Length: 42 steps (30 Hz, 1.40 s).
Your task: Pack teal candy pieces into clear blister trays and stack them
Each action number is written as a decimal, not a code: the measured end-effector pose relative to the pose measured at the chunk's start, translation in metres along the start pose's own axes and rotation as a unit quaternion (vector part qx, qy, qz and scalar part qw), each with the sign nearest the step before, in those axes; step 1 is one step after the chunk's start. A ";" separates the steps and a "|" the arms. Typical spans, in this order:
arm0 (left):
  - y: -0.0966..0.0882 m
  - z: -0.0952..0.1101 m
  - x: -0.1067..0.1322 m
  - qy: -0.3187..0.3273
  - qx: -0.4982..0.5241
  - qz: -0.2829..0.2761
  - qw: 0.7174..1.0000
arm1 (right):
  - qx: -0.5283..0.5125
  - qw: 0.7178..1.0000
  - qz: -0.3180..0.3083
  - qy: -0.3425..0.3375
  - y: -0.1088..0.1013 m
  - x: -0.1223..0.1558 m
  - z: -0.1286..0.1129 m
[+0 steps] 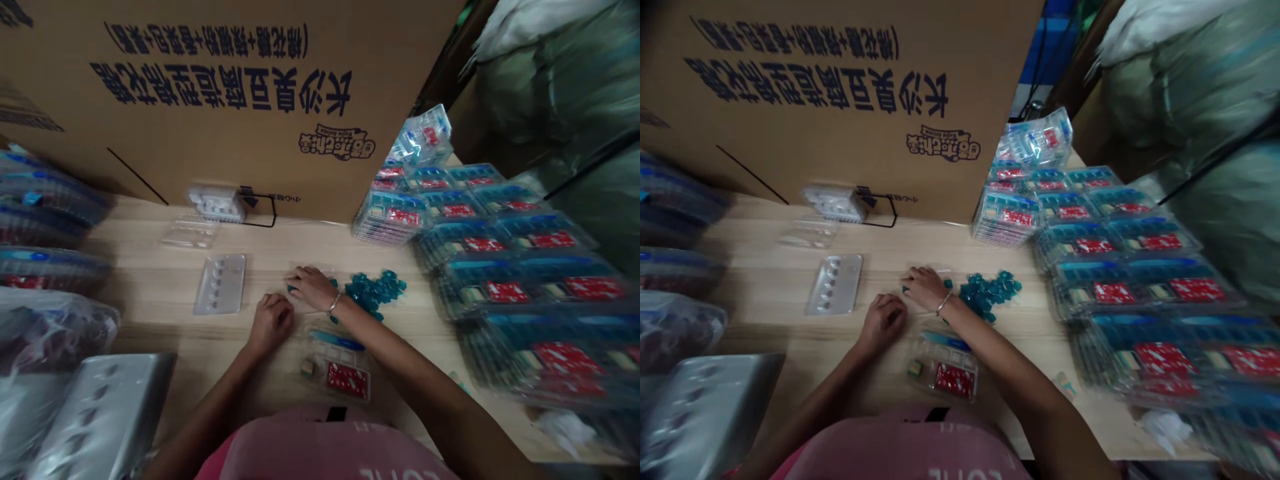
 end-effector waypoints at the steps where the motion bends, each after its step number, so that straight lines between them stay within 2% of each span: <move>1: 0.000 0.000 0.001 -0.004 -0.003 0.003 1.000 | -0.002 1.000 0.005 -0.001 0.002 0.001 -0.002; 5: -0.005 0.004 0.002 -0.001 -0.021 0.037 0.999 | -0.021 0.999 0.043 -0.010 -0.002 0.018 -0.010; 7: -0.006 0.008 -0.001 0.033 -0.045 0.017 0.998 | -0.058 0.995 0.087 -0.005 -0.014 0.038 -0.011; 9: -0.004 0.010 -0.002 0.060 -0.076 -0.028 0.995 | -0.104 0.983 0.150 0.026 -0.032 0.070 -0.007; 12: -0.008 0.004 0.009 0.052 -0.122 -0.059 0.989 | -0.155 0.958 0.221 0.094 -0.049 0.132 -0.002; 15: -0.018 -0.004 0.037 0.036 -0.162 -0.042 0.985 | -0.159 0.960 0.202 0.110 -0.037 0.181 -0.013; 18: -0.027 -0.003 0.072 0.029 -0.195 -0.018 0.980 | -0.120 0.979 0.153 0.066 -0.008 0.203 -0.033; 22: -0.039 0.015 0.109 -0.033 -0.255 -0.016 0.966 | -0.055 0.988 0.147 0.014 0.018 0.202 -0.045; 26: -0.054 0.036 0.134 -0.121 -0.309 -0.045 0.942 | -0.043 0.987 0.151 -0.024 0.022 0.186 -0.042; 30: -0.064 0.044 0.155 -0.085 -0.273 -0.080 0.955 | -0.034 0.986 0.156 -0.050 0.020 0.163 -0.038; 33: -0.066 0.038 0.163 -0.045 -0.209 -0.099 0.972 | -0.021 0.983 0.171 -0.063 0.015 0.150 -0.044; 36: -0.073 0.024 0.158 -0.049 -0.209 -0.039 0.976 | -0.011 0.982 0.167 -0.091 0.012 0.140 -0.071; 38: -0.077 0.017 0.151 -0.049 -0.231 0.000 0.972 | -0.005 0.982 0.110 -0.156 0.020 0.134 -0.104; 40: -0.077 0.014 0.146 -0.042 -0.240 0.002 0.970 | 0.006 0.973 0.043 -0.228 0.032 0.128 -0.141; 42: -0.075 0.011 0.146 -0.049 -0.235 -0.008 0.971 | 0.026 0.964 0.007 -0.266 0.042 0.120 -0.168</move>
Point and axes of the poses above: each hand's wrist, its own x-axis away from the middle knuckle, its own y-axis out of the palm, z = x × y, the point moved 5 cm from there along -x, towards the middle knuckle, and after that the axes turned 9 degrees about -x, right-handed, at the moved point
